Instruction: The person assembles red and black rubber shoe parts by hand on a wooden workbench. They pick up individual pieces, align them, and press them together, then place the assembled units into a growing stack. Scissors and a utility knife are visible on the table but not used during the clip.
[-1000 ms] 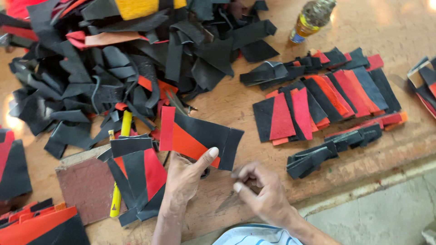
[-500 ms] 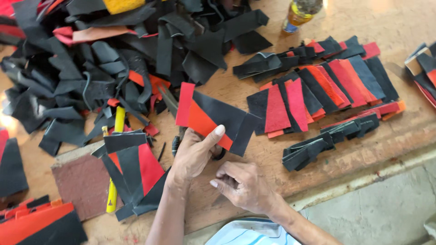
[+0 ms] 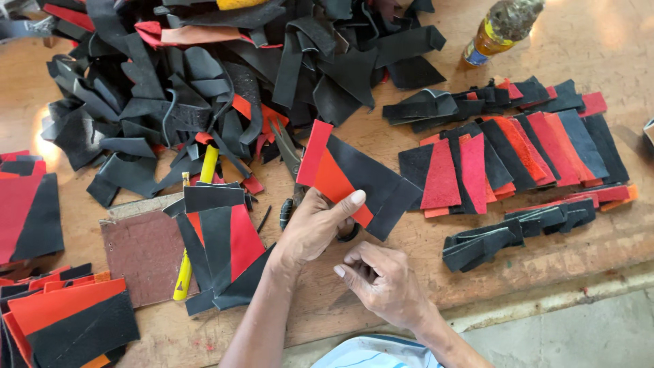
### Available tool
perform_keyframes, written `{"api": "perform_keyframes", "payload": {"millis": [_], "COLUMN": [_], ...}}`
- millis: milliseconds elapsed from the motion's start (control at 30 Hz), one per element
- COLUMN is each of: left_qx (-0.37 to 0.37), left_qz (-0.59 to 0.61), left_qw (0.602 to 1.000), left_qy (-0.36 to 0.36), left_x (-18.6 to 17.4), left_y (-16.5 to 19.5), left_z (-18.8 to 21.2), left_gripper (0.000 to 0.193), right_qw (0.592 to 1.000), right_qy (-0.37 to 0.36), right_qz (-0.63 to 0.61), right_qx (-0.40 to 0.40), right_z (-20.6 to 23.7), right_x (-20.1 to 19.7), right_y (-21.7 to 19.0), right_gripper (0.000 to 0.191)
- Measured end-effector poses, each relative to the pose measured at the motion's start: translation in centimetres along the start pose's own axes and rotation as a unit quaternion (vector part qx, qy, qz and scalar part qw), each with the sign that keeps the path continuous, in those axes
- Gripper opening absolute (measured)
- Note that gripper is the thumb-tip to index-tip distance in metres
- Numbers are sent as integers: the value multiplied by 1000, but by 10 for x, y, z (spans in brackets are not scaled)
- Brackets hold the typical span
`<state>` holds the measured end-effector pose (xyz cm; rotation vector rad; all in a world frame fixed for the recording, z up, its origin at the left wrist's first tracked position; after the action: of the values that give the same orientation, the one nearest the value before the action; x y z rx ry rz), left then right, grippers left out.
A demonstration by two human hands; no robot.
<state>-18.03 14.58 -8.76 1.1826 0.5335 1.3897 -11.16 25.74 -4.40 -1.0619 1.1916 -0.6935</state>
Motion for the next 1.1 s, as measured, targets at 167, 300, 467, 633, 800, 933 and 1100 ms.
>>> {"api": "perform_keyframes", "payload": {"millis": [167,300,467,633,800,933,1100], "left_qx": [0,-27,-1,-38,-30,-25,-7], "left_qz": [0,-4,38,248,328,323,319], "left_qw": [1000,1000,999,966,943,945,945], "left_qy": [-11,-3,-36,-57,-47,-49,-66], "left_x": [4,3,3,1,-7,-9,-11], "left_y": [10,7,2,-13,-16,-19,-24], "left_z": [4,8,8,0,-7,-8,-11], "left_gripper": [27,17,18,15,23,21,16], "right_qw": [1000,1000,1000,999,998,999,993], "right_qy": [0,-3,-20,-31,-48,-16,48], "right_qz": [-1,14,2,18,29,12,-41], "right_qx": [19,11,6,-15,5,-27,104], "right_z": [1,2,4,1,5,11,34], "right_x": [1,3,6,10,13,2,-18], "right_y": [5,6,7,7,10,8,32], "right_gripper": [18,18,17,17,16,13,14]}}
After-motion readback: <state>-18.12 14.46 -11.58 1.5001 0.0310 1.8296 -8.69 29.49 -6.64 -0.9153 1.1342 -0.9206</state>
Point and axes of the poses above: each hand's wrist, its own z-axis away from the middle knuckle, its own x-axis out of the palm, y = z × x, the point moved 8 cm from there along -z, towards the middle knuckle
